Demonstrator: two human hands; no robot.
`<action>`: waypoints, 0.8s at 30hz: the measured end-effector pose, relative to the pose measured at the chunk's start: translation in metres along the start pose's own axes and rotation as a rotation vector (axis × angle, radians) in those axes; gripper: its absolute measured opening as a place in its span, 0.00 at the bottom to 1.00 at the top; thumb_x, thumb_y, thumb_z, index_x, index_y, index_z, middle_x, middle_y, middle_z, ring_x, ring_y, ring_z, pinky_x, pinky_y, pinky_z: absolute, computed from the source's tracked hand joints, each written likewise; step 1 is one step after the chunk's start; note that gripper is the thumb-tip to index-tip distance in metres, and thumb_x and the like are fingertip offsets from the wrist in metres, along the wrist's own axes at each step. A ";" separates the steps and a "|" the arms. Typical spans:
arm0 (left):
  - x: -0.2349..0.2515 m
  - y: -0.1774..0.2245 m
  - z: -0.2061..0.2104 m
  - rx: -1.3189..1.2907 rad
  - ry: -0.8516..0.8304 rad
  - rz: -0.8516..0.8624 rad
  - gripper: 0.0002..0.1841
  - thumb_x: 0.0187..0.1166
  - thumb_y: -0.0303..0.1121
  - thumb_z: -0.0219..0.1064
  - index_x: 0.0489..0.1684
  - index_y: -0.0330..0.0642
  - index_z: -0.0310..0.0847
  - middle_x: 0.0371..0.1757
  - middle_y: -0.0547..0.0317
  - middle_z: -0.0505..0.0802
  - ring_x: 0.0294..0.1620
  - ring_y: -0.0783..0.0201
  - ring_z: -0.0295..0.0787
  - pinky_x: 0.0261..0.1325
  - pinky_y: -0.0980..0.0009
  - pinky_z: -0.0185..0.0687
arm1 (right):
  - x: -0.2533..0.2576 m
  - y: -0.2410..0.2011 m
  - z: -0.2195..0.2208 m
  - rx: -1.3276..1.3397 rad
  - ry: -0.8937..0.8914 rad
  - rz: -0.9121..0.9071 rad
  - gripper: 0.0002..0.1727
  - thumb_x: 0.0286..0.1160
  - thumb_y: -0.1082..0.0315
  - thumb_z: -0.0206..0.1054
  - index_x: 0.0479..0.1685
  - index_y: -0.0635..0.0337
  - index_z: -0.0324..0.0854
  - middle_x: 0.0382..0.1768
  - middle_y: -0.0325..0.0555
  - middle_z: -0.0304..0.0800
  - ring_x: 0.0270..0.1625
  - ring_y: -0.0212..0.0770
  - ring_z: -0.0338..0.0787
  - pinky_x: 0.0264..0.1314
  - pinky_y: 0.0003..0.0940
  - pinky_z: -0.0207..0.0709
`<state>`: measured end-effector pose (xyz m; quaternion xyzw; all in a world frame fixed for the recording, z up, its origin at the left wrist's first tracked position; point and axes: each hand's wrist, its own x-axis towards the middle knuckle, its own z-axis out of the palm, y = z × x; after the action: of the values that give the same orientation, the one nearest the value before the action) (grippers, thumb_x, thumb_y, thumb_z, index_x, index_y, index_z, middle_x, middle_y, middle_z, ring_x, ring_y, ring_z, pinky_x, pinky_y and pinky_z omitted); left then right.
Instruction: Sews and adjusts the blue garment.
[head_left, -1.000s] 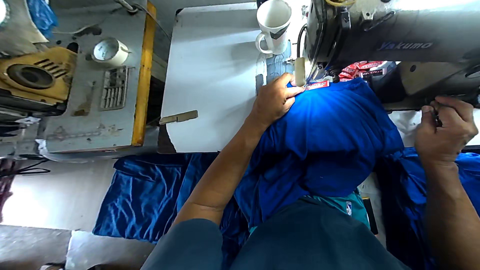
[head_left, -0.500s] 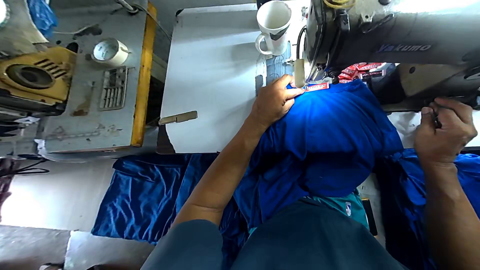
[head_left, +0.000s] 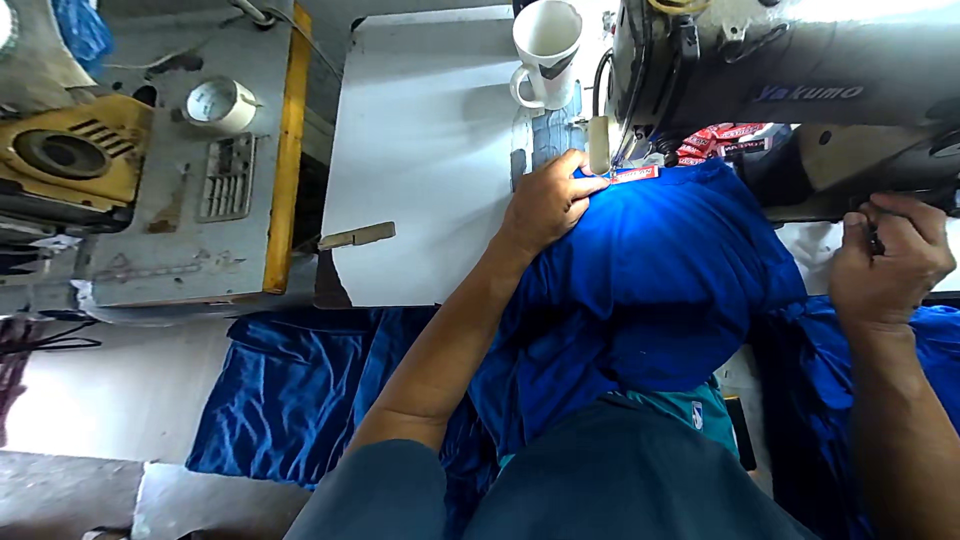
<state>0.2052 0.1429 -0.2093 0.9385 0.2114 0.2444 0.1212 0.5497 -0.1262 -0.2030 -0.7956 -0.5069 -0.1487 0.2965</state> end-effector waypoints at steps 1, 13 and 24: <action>0.001 0.000 -0.001 0.001 -0.006 0.000 0.20 0.81 0.32 0.59 0.62 0.64 0.92 0.61 0.56 0.90 0.60 0.57 0.87 0.56 0.58 0.85 | 0.000 0.000 0.000 -0.001 -0.007 -0.001 0.19 0.90 0.62 0.60 0.52 0.70 0.88 0.68 0.63 0.85 0.67 0.55 0.87 0.72 0.49 0.79; 0.000 0.001 -0.002 0.002 0.005 -0.004 0.20 0.81 0.31 0.59 0.62 0.63 0.93 0.61 0.56 0.90 0.59 0.57 0.88 0.55 0.59 0.85 | 0.001 -0.002 0.000 -0.013 0.003 -0.004 0.19 0.90 0.61 0.60 0.50 0.71 0.88 0.68 0.62 0.85 0.68 0.54 0.87 0.73 0.48 0.79; 0.000 0.000 0.000 0.002 -0.004 -0.001 0.20 0.82 0.32 0.59 0.62 0.63 0.92 0.60 0.57 0.90 0.58 0.57 0.87 0.55 0.59 0.84 | -0.001 0.000 0.001 -0.004 0.009 0.006 0.18 0.90 0.62 0.60 0.50 0.71 0.88 0.68 0.63 0.85 0.69 0.53 0.87 0.73 0.46 0.79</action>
<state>0.2048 0.1428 -0.2093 0.9390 0.2118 0.2426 0.1210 0.5492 -0.1259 -0.2046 -0.7971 -0.5027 -0.1524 0.2978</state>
